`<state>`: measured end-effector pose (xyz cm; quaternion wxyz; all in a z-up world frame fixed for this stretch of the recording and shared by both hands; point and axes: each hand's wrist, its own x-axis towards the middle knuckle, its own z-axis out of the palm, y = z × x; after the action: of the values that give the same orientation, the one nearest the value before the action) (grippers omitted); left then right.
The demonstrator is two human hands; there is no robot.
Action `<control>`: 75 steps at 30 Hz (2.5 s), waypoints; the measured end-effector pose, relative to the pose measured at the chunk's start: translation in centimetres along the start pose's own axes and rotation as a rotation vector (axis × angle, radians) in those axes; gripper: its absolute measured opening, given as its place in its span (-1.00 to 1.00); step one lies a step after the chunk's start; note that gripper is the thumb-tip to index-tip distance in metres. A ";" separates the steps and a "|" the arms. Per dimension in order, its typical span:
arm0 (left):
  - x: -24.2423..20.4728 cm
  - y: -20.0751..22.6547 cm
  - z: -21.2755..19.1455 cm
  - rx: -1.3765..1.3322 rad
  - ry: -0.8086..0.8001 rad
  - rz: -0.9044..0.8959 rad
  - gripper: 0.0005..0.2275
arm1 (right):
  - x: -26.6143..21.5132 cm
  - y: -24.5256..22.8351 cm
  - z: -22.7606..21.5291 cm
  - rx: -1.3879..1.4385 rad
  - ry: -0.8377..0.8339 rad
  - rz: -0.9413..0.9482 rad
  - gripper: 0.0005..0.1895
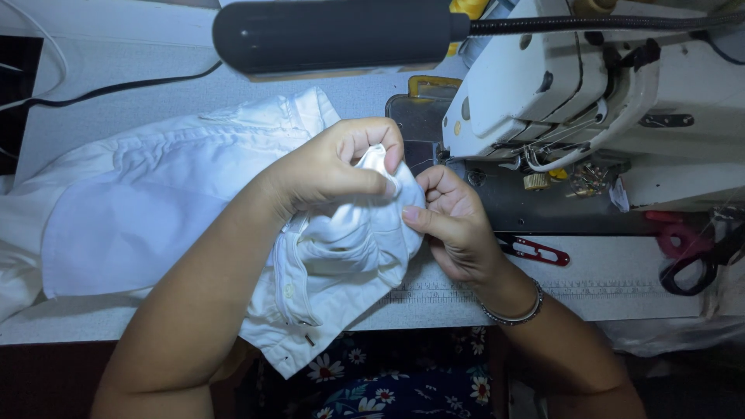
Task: Trimming loose threads from a white garment using snips and inspecting the seams at a sewing workstation
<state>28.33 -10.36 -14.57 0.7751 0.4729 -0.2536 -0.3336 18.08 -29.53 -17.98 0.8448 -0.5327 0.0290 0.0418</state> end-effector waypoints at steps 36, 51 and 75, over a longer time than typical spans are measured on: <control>-0.6 2.2 1.6 0.830 -0.065 -0.200 -0.49 | 0.9 1.4 -3.3 -0.199 -0.166 -0.069 -0.64; -1.3 3.9 2.0 0.514 -0.073 -0.204 -0.48 | 1.1 0.1 -2.6 -0.262 -0.302 -0.059 -0.49; -1.1 2.8 0.4 0.403 -0.017 0.094 -0.63 | -0.6 -1.6 1.7 -0.035 -0.218 0.224 -0.68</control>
<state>28.09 -8.86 -11.96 0.6774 0.6031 -0.3437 -0.2435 17.66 -28.69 -15.79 0.8236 -0.5330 -0.0042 0.1940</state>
